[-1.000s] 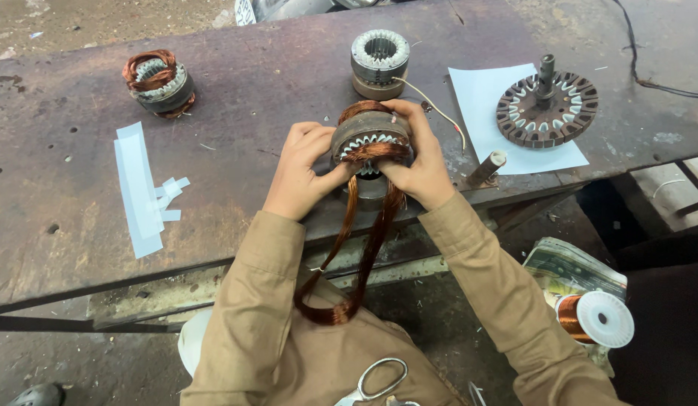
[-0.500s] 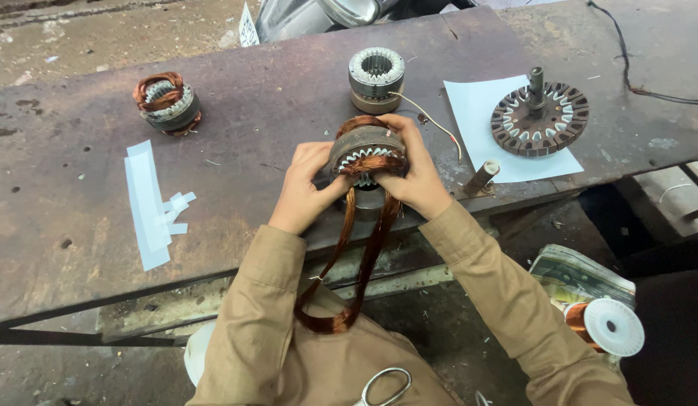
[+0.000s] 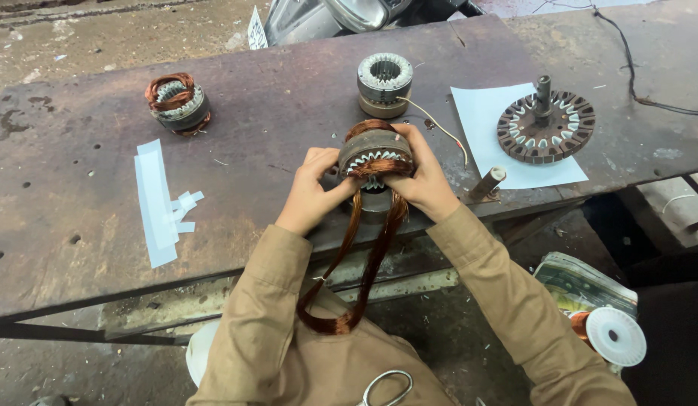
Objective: The person winds copper wire around a motor stator core, carefully inserting the wire into slots and securing it with white tape. They repeatedly adjust the wire and rotate the stator to continue winding.
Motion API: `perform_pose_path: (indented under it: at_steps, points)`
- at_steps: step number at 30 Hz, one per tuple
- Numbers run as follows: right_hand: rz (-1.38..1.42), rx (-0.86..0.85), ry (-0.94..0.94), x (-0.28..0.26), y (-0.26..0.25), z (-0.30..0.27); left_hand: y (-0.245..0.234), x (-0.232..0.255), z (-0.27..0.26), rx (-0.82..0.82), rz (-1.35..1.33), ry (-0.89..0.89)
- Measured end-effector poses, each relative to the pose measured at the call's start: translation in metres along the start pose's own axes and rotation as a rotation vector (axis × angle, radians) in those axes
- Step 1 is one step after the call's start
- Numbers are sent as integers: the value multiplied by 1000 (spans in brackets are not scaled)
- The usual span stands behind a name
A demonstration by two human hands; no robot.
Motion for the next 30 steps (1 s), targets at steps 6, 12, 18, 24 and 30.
perform_pose_path:
  at_steps: [6, 12, 18, 24, 30]
  points:
    - [-51, 29, -129, -20, 5, 1, 0, 15, 2, -8, 60, 175]
    - [94, 21, -27, -22, 5, -1, 1, 12, 2, -15, 62, 85]
    - [-62, 29, -57, -14, 4, 1, -3, 27, -2, 52, 322, 78]
    - [-191, 47, -42, -12, -1, -1, -5, 38, -3, 73, 377, 89]
    - [-557, 33, -159, -28, -12, 1, -8, 42, -2, 52, 371, 47]
Point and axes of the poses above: each hand's wrist, its own z-axis towards the middle knuckle, its own y-axis out of the palm, x = y × z, the point moved 6 cm from there along z, towards the middle knuckle, and after that the axes turned 1 degree about -z, right-handed, at the moved point
